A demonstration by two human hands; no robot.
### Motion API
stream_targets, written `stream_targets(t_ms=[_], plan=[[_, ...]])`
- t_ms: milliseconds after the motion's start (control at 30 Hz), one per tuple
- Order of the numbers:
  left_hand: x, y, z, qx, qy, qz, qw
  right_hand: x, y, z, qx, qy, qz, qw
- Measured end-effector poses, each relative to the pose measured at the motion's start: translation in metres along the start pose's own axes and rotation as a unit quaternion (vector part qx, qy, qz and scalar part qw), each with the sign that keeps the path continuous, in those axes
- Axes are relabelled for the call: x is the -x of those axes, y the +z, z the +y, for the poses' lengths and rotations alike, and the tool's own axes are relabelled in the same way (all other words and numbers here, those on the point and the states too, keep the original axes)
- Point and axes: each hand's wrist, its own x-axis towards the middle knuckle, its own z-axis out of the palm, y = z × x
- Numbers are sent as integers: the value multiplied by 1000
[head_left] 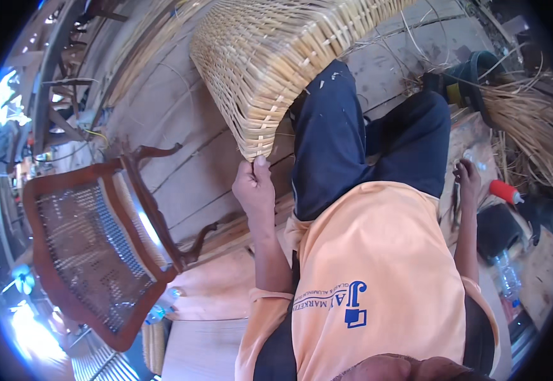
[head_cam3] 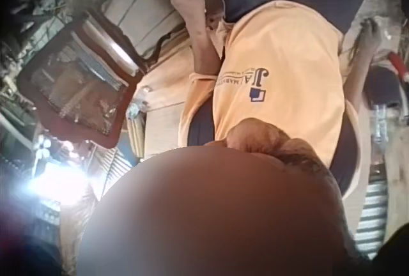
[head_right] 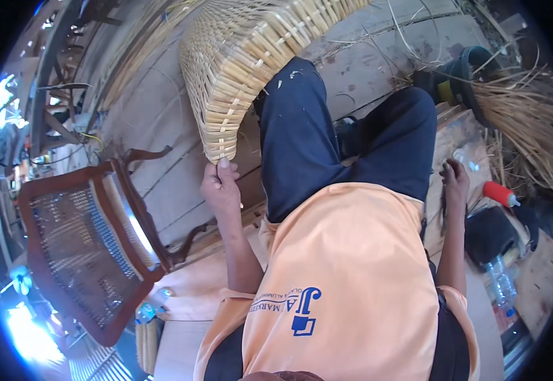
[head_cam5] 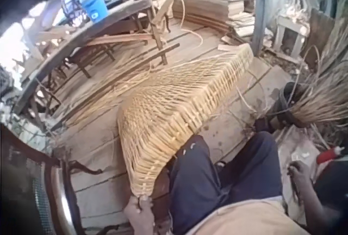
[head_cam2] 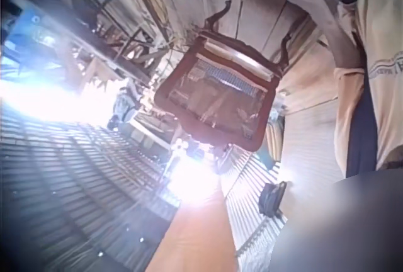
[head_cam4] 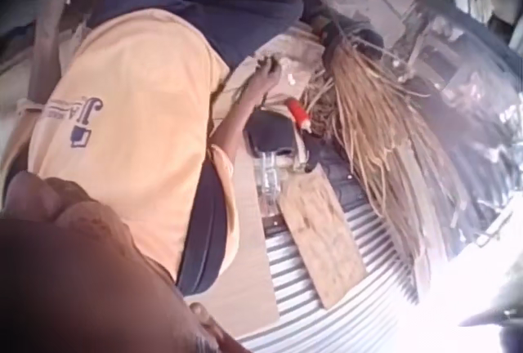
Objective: The recorder is weaving and securing a rattan panel onto a chair frame using a hammer, nails, and a utility knife.
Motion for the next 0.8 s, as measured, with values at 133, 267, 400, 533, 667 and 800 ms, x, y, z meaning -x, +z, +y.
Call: stream_targets(t_ms=[133,267,400,533,667,800], plan=[[-4,20,-34,18,-81,134,988,31,-7,62,-46,51,36,997],[1,-5,-24,-27,-71,154,985,42,7,49,5,0,144,990],[-3,-19,-14,41,-84,1,996,48,-6,70,192,-57,180,963],[16,-33,-37,85,-66,4,994,52,5,103,262,-60,67,961],[13,-10,-23,124,-153,-12,980,86,8,82,272,-55,-2,961],[14,-25,14,123,-162,-54,978,83,13,72,246,-19,-4,969]])
